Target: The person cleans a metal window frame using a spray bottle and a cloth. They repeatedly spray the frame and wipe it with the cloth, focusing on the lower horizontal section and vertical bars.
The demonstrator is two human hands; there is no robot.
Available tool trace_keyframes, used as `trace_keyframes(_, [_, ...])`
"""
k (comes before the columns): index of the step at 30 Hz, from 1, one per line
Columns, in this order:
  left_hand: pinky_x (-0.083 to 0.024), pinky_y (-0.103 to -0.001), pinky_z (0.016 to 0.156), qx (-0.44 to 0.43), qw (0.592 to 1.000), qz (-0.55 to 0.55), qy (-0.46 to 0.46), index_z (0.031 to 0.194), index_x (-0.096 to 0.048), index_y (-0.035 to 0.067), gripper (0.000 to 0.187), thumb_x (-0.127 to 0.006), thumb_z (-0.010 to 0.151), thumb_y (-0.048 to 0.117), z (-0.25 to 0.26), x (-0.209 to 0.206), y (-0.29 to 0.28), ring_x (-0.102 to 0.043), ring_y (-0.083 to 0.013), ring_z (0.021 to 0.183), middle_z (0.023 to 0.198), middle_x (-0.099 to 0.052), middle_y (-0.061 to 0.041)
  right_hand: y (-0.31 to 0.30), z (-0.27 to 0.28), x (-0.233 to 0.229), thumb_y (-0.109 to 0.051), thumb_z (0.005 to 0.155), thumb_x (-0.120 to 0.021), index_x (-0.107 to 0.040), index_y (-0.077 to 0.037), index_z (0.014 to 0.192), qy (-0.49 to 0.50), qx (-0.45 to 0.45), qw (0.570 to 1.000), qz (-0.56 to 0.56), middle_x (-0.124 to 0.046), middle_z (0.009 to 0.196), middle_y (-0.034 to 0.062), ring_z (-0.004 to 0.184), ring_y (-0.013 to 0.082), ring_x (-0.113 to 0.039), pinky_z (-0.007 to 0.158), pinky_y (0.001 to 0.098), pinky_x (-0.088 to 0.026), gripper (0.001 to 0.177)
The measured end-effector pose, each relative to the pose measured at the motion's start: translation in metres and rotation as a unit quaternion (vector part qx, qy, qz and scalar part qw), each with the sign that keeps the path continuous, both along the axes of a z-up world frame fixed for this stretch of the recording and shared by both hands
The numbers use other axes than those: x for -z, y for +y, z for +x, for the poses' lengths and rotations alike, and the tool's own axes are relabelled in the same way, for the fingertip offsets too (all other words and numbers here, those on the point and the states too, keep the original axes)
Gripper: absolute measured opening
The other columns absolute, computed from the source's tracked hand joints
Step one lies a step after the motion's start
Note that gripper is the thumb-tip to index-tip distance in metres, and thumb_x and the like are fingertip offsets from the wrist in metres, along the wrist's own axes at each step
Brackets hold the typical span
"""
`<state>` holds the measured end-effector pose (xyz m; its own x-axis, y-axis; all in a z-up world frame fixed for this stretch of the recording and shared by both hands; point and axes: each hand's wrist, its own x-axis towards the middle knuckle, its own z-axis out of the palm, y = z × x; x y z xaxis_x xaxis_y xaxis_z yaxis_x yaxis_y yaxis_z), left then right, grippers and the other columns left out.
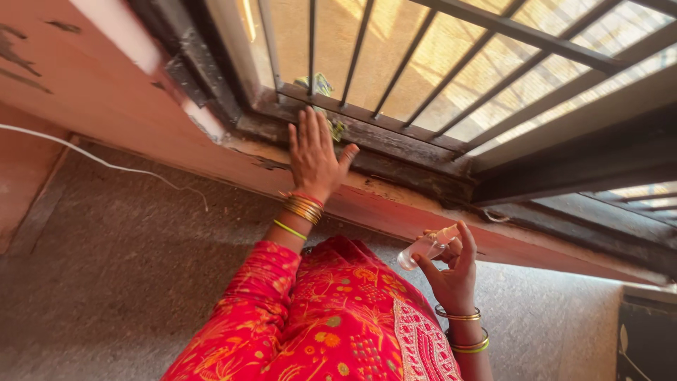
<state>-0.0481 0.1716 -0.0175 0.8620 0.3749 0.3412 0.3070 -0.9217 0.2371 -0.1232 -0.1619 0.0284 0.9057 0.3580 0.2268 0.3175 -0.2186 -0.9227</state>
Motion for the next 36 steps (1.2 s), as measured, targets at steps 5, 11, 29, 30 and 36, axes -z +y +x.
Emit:
trace_keyframes(5, [-0.023,-0.048,0.126,0.141,0.987,0.054,-0.045,0.152,-0.045,-0.002,0.064,-0.039,0.107,0.043,0.007,0.013,-0.065,-0.033,-0.0339,0.154,0.162,-0.038,-0.022,-0.014,0.000,0.000,0.008,0.080,-0.079,-0.019,-0.012,0.159,0.009,0.009,1.000,0.009,-0.066,0.126,0.0226,0.110,0.0261,-0.072,0.088,0.0361,-0.062,0.101])
trace_keyframes(11, [-0.041,-0.045,0.120,0.280,0.953,0.020,-0.111,0.129,-0.068,0.001,0.034,-0.056,0.101,0.015,0.023,-0.007,-0.097,-0.058,-0.0283,0.133,0.138,-0.066,-0.018,-0.031,0.000,0.004,0.007,0.080,-0.080,-0.019,-0.013,0.159,-0.021,0.005,1.000,0.001,-0.067,0.126,0.0222,0.109,0.0252,-0.072,0.086,0.0352,-0.063,0.102])
trace_keyframes(29, [-0.039,-0.043,0.092,0.190,0.953,0.046,-0.231,0.130,-0.066,0.017,0.034,-0.057,0.097,0.018,0.070,-0.010,-0.227,-0.050,-0.0162,0.126,0.131,-0.068,0.006,-0.144,-0.015,0.014,0.007,0.078,-0.080,-0.020,-0.012,0.158,0.004,0.068,0.998,0.005,-0.067,0.124,0.0213,0.105,0.0248,-0.072,0.081,0.0324,-0.062,0.101])
trace_keyframes(30, [-0.038,-0.043,0.091,0.184,0.955,0.049,-0.229,0.132,-0.065,0.016,0.036,-0.056,0.097,0.018,0.066,-0.007,-0.231,-0.049,-0.0164,0.128,0.132,-0.067,0.005,-0.154,-0.018,0.015,0.007,0.078,-0.079,-0.020,-0.012,0.158,0.011,0.075,0.997,0.005,-0.067,0.124,0.0214,0.106,0.0248,-0.072,0.081,0.0324,-0.062,0.101])
trace_keyframes(36, [-0.034,-0.043,0.092,0.129,0.970,0.077,-0.191,0.136,-0.062,0.017,0.040,-0.054,0.097,0.018,0.071,-0.006,-0.246,-0.044,-0.0174,0.131,0.135,-0.066,0.007,-0.192,-0.006,0.012,0.007,0.078,-0.077,-0.020,-0.012,0.158,0.028,0.082,0.996,0.000,-0.068,0.123,0.0207,0.106,0.0245,-0.073,0.081,0.0328,-0.063,0.100])
